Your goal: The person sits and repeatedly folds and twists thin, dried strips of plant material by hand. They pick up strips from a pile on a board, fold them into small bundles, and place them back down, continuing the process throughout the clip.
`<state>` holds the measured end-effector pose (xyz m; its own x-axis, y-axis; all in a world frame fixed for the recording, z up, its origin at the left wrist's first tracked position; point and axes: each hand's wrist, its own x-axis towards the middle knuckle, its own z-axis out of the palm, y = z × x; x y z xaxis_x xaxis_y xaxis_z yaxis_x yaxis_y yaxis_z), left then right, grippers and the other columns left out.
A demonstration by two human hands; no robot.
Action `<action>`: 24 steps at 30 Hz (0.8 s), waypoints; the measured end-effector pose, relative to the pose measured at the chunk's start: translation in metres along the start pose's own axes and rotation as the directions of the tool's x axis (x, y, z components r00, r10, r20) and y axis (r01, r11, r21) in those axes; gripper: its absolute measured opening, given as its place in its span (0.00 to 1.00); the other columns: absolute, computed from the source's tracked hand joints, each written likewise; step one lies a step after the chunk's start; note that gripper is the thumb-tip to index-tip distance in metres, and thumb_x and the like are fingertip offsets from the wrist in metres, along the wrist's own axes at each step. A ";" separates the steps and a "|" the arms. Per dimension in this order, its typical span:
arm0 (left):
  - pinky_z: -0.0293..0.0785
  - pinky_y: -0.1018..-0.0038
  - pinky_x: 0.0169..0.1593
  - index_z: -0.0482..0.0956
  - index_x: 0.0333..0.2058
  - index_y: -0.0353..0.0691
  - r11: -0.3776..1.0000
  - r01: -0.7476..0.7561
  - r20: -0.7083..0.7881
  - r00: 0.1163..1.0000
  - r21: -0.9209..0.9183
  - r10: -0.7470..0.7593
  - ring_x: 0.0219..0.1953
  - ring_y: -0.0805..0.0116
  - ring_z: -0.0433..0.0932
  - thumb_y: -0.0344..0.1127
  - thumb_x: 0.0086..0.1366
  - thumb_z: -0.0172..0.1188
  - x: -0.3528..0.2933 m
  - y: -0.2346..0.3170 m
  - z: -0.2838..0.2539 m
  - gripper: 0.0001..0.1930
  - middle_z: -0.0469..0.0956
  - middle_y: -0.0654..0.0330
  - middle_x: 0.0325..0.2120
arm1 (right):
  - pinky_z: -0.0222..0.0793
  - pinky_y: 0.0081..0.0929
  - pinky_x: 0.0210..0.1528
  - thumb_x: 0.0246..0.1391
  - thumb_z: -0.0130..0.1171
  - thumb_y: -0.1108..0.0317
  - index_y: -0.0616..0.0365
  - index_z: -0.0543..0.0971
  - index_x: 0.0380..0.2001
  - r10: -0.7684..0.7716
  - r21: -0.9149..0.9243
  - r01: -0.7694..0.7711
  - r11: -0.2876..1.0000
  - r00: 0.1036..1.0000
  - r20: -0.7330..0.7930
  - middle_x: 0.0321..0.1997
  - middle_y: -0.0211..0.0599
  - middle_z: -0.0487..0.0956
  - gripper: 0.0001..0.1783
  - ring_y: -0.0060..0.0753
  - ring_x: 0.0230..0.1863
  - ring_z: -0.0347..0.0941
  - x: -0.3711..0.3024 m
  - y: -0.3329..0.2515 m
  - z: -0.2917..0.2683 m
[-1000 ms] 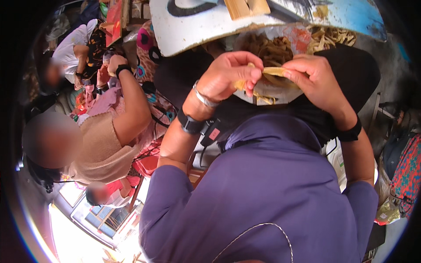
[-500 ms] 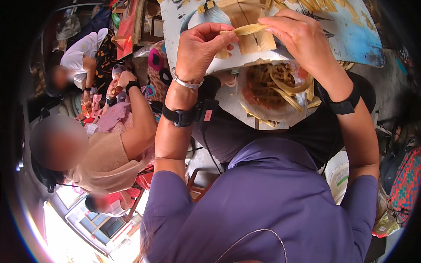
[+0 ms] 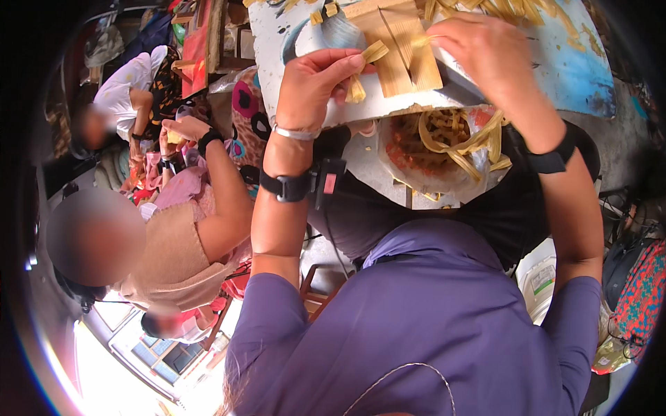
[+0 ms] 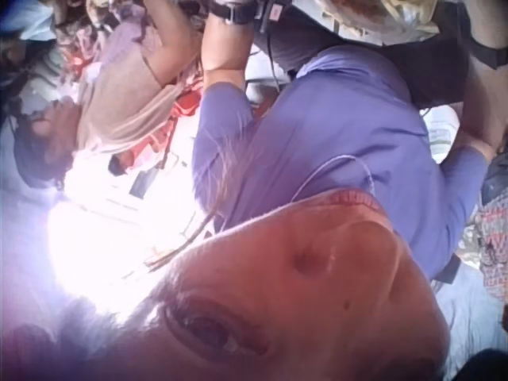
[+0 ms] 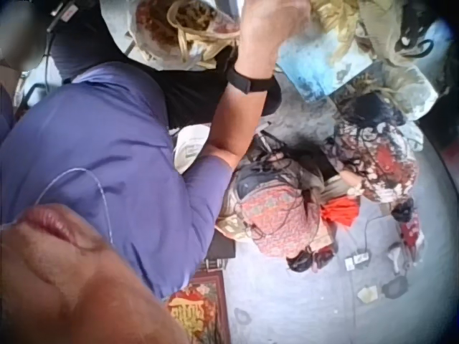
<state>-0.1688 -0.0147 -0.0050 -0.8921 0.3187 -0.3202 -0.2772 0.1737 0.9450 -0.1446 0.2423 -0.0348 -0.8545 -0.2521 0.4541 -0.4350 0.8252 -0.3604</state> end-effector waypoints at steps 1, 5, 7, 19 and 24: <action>0.68 0.86 0.23 0.80 0.41 0.28 0.992 0.053 0.041 0.998 -0.114 -0.049 0.19 0.80 0.72 0.31 0.63 0.61 -0.010 -0.002 0.001 0.12 0.84 0.53 0.31 | 0.71 0.28 0.33 0.50 0.64 0.63 0.51 0.83 0.36 0.016 -0.080 -0.015 0.997 1.000 0.013 0.34 0.33 0.81 0.10 0.37 0.32 0.77 -0.003 0.002 -0.013; 0.76 0.83 0.27 0.78 0.46 0.27 0.932 0.137 0.134 0.986 -0.336 -0.097 0.25 0.72 0.79 0.29 0.65 0.57 -0.060 -0.028 0.020 0.13 0.82 0.46 0.36 | 0.70 0.29 0.43 0.56 0.59 0.68 0.59 0.81 0.39 0.127 -0.079 -0.125 0.989 0.992 0.015 0.40 0.37 0.81 0.09 0.38 0.39 0.76 -0.039 0.005 -0.064; 0.78 0.82 0.28 0.77 0.46 0.28 0.939 0.161 0.098 0.986 -0.305 -0.138 0.28 0.72 0.80 0.30 0.64 0.60 -0.074 -0.052 0.030 0.14 0.82 0.50 0.35 | 0.71 0.24 0.40 0.54 0.62 0.69 0.58 0.82 0.39 0.179 0.047 -0.175 0.983 0.980 -0.093 0.39 0.36 0.81 0.10 0.32 0.37 0.77 -0.063 -0.001 -0.077; 0.76 0.76 0.32 0.76 0.42 0.30 0.866 0.289 0.300 0.938 -0.407 -0.172 0.27 0.72 0.79 0.31 0.63 0.61 -0.125 -0.067 0.106 0.13 0.80 0.58 0.29 | 0.72 0.32 0.38 0.38 0.66 0.71 0.56 0.81 0.29 -0.170 0.546 0.117 0.830 0.984 0.048 0.31 0.31 0.79 0.10 0.38 0.38 0.73 -0.160 -0.134 -0.051; 0.74 0.79 0.30 0.76 0.41 0.29 0.890 -0.384 0.127 0.923 0.246 0.363 0.27 0.77 0.77 0.26 0.59 0.61 -0.141 0.019 0.100 0.11 0.78 0.63 0.26 | 0.72 0.33 0.40 0.45 0.61 0.73 0.60 0.80 0.27 -0.113 0.560 0.147 0.815 0.989 -0.096 0.31 0.36 0.79 0.03 0.42 0.37 0.74 -0.158 -0.142 -0.088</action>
<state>-0.0124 0.0370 0.0518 -0.8789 0.4753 0.0393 0.1839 0.2616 0.9475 0.0774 0.2097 0.0167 -0.7688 -0.2940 0.5679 -0.6395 0.3522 -0.6834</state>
